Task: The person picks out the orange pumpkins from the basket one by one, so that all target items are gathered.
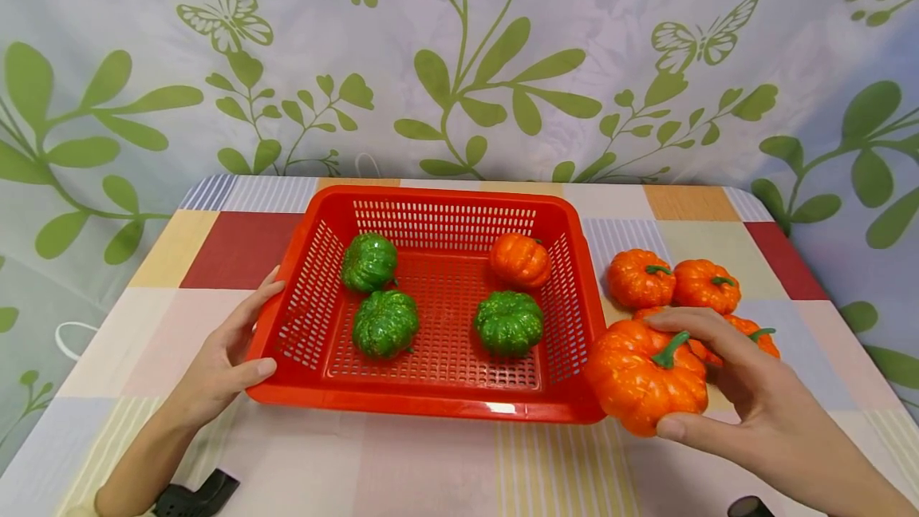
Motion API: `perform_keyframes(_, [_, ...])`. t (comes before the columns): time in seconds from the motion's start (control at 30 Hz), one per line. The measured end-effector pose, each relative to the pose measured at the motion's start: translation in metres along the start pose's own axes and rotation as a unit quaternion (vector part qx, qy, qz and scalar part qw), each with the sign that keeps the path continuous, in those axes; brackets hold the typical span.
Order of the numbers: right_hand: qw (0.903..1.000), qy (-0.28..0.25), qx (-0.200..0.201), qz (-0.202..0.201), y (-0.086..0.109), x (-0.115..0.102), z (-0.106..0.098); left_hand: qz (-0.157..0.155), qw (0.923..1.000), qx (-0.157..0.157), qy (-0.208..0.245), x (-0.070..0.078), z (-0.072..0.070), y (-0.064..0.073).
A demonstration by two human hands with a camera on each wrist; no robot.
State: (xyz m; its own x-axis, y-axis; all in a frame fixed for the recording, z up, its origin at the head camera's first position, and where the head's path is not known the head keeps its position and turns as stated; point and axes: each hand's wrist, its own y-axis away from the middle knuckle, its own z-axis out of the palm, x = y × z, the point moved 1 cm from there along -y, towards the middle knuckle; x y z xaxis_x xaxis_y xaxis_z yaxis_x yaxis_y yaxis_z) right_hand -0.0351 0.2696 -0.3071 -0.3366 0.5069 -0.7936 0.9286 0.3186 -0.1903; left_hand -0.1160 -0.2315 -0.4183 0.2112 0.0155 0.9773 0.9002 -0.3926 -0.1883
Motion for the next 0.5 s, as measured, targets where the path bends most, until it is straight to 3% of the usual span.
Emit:
perform_keyframes(0.3, [0.9981, -0.055, 0.023, 0.018, 0.033, 0.047, -0.019, -0.004, 0.9999, -0.011, 0.005, -0.002, -0.002, -0.001])
perform_keyframes(0.5, [0.9992, 0.005, 0.039, 0.002, 0.044, 0.056, -0.024, 0.004, 0.9998, -0.002, 0.021, -0.001, -0.001, 0.0])
